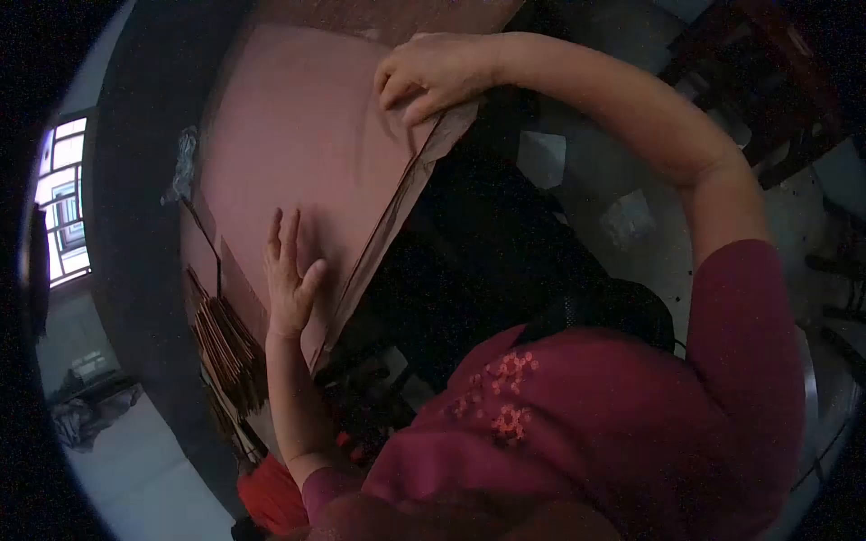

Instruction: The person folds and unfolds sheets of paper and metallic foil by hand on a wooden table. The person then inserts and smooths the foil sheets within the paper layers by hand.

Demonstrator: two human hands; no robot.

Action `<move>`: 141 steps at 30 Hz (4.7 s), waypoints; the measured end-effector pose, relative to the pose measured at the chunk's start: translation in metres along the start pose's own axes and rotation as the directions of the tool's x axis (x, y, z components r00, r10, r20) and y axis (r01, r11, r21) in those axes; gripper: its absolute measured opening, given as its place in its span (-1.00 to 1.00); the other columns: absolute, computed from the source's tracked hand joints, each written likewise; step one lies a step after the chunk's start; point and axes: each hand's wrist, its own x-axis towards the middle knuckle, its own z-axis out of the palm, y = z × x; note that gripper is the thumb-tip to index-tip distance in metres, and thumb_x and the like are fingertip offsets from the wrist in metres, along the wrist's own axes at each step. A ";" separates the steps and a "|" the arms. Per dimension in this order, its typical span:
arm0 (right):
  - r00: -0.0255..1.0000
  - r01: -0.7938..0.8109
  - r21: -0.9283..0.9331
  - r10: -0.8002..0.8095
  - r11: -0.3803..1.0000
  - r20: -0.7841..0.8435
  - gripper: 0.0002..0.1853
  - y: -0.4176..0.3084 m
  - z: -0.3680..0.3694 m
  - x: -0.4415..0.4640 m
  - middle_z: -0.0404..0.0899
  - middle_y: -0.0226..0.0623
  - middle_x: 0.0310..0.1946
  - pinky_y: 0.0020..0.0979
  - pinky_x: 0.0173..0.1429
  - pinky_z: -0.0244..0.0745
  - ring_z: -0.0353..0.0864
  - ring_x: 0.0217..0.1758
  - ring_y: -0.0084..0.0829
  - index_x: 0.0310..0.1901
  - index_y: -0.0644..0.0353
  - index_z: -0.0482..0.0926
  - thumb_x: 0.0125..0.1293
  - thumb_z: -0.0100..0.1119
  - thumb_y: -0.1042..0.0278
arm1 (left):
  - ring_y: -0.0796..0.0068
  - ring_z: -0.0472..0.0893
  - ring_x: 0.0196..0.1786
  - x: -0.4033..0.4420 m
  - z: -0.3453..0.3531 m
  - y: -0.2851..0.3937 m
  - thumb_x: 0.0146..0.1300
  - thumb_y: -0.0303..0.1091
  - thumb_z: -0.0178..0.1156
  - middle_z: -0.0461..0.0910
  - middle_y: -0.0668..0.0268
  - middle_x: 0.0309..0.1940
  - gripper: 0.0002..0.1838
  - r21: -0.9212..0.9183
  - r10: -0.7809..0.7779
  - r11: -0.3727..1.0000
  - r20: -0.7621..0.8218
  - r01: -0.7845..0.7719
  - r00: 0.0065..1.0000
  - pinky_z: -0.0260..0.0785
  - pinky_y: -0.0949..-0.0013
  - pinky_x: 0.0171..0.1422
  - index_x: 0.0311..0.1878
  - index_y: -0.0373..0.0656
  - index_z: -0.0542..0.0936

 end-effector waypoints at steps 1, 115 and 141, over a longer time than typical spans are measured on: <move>1.000 0.017 0.008 -0.017 1.000 0.012 -0.63 0.000 0.000 0.001 0.53 -0.22 0.21 -0.17 0.44 0.26 0.45 0.32 -0.23 0.11 0.16 0.67 0.33 0.27 0.21 | -0.14 0.18 0.52 -0.004 0.002 0.010 0.19 0.27 0.23 0.10 -0.02 0.54 -0.09 -0.036 0.011 0.999 0.010 -0.011 1.000 0.01 -0.08 0.55 0.52 -0.01 0.30; 0.938 -0.167 -0.102 0.126 0.981 -0.324 -0.73 -0.056 -0.017 0.046 0.55 -0.31 0.03 -0.18 0.34 0.34 0.50 0.21 -0.26 -0.06 0.09 0.60 0.25 0.35 0.22 | 0.28 0.51 0.22 0.007 0.001 -0.034 0.45 0.37 -0.23 0.62 0.18 0.12 -0.19 -0.859 -0.233 0.413 0.222 0.303 0.947 0.12 0.21 0.47 0.03 -0.28 0.64; 0.929 -0.102 -0.391 -0.054 0.915 -0.367 -0.73 -0.066 -0.029 0.037 0.56 -0.32 -0.01 -0.18 0.31 0.37 0.50 0.18 -0.25 -0.10 0.08 0.58 0.23 0.36 0.21 | 0.32 0.55 0.08 0.006 0.002 0.012 0.42 -0.31 0.07 0.63 0.15 -0.05 -0.58 -0.537 -0.342 0.816 -0.151 0.213 0.928 0.35 0.31 0.22 0.26 -0.28 0.51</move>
